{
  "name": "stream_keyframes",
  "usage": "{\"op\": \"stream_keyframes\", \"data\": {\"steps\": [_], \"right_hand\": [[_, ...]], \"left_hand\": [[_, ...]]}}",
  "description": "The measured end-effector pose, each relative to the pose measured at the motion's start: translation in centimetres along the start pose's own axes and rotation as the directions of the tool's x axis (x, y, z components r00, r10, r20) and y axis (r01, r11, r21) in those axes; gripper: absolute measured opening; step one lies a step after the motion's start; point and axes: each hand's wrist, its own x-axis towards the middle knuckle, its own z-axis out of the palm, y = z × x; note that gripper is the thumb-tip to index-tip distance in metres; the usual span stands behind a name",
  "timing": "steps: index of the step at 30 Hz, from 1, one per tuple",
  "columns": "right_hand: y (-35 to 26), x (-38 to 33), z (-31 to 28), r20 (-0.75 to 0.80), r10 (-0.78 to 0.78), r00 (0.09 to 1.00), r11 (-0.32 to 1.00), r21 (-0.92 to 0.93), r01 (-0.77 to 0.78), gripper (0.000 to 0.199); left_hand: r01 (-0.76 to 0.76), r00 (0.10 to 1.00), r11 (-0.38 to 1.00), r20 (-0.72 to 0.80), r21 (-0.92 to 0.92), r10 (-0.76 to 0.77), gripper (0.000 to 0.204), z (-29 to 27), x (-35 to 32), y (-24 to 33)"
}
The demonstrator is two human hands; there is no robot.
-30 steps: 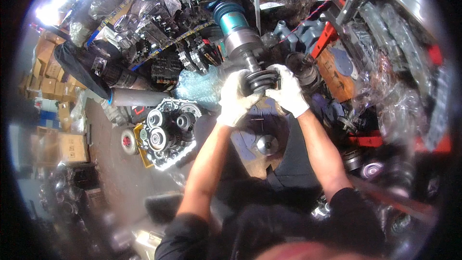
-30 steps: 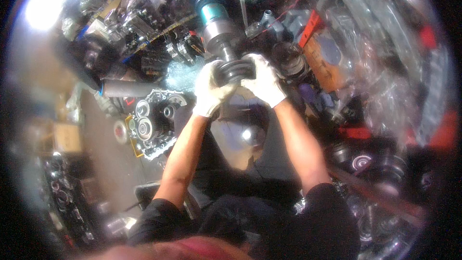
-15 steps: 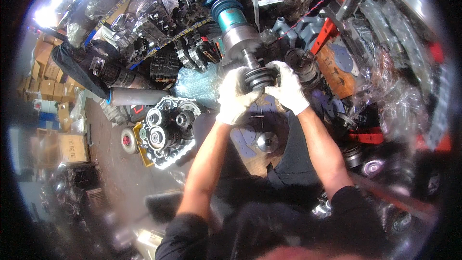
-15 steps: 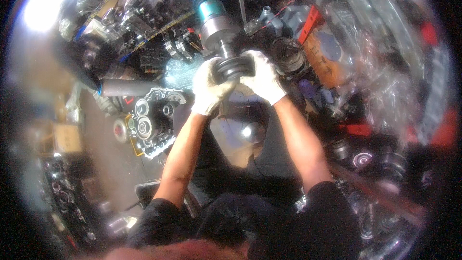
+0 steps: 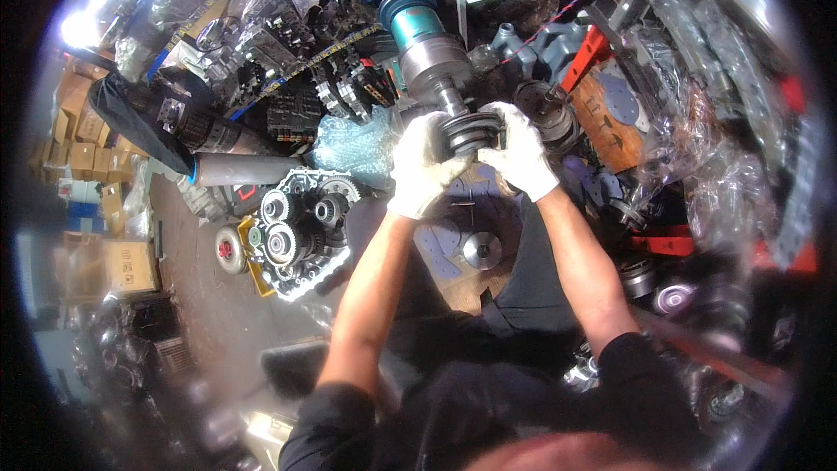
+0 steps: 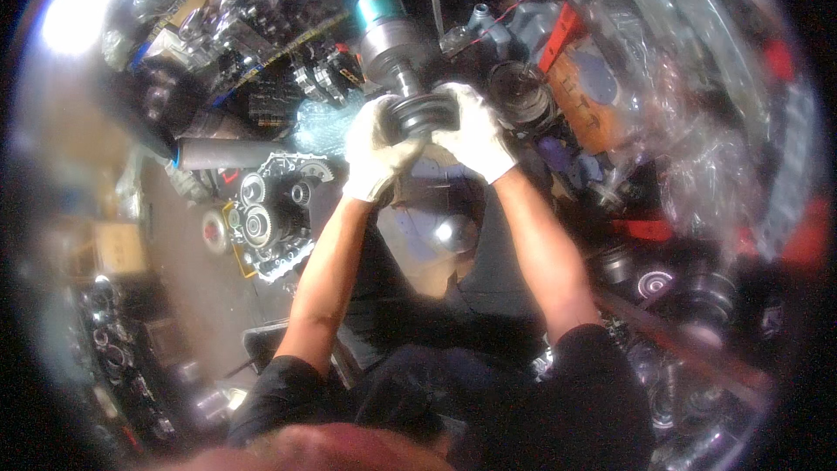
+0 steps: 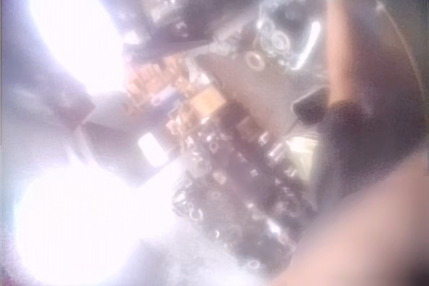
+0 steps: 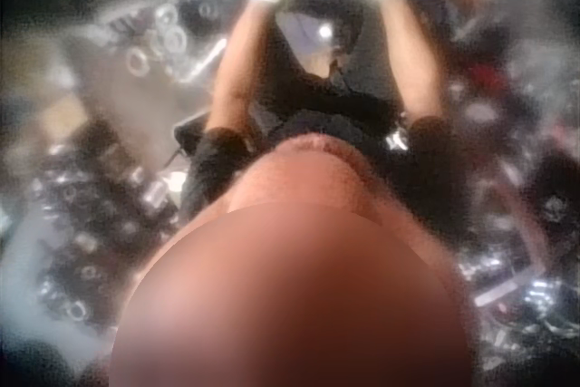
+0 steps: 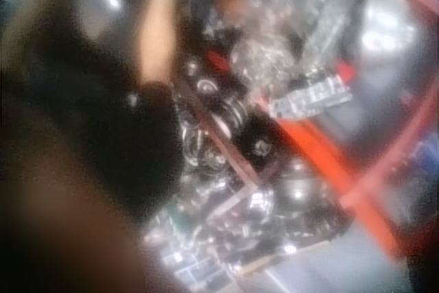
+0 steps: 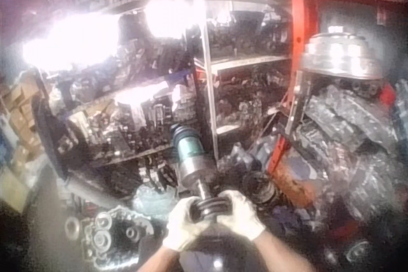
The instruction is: The person puts on white gloves and then uses a cloth to wipe a cylindrical metal part. They rotate the part and continue wiping different surfaces before placing it back onto a vertical shaft.
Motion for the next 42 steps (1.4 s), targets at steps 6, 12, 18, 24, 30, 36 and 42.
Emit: {"op": "stream_keyframes", "data": {"steps": [6, 12, 18, 24, 30, 36, 42], "right_hand": [[-0.1, 0.0, 0.0, -0.007, -0.025, 1.000, 0.998, 0.061, 0.026, 0.069], [-0.5, 0.1, -0.2, 0.010, -0.004, 1.000, 0.997, 0.073, 0.003, 0.068], [-1.0, 0.2, -0.4, 0.019, 0.021, 1.000, 0.997, 0.070, -0.022, 0.069], [-1.1, 0.1, -0.5, 0.004, -0.006, 1.000, 0.999, 0.051, 0.005, 0.070], [-1.0, 0.1, -0.2, 0.025, 0.040, 0.999, 0.985, 0.167, -0.044, 0.071], [-0.9, 0.1, -0.3, -0.026, -0.067, 0.997, 0.996, 0.059, 0.068, 0.070], [-0.9, 0.1, -0.2, -0.006, -0.029, 1.000, 0.996, 0.081, 0.030, 0.071]], "left_hand": [[0.025, 1.000, 0.999, -0.005, 0.041, -0.024, 0.063, -0.3, 0.0, 0.7], [0.039, 0.999, 0.990, 0.022, 0.139, -0.042, 0.061, -0.4, 0.1, 1.0], [0.001, 1.000, 0.999, -0.008, 0.047, -0.001, 0.062, -0.1, 0.1, 0.4], [0.021, 1.000, 0.995, 0.017, 0.096, -0.023, 0.064, -0.1, 0.1, 0.4], [0.015, 0.999, 0.984, 0.029, 0.178, -0.021, 0.062, -0.5, 0.2, 0.7], [0.012, 1.000, 0.996, 0.001, 0.085, -0.012, 0.063, -0.3, 0.1, 0.6], [0.011, 1.000, 0.977, 0.004, 0.212, -0.012, 0.064, 0.0, 0.1, 0.0]]}}
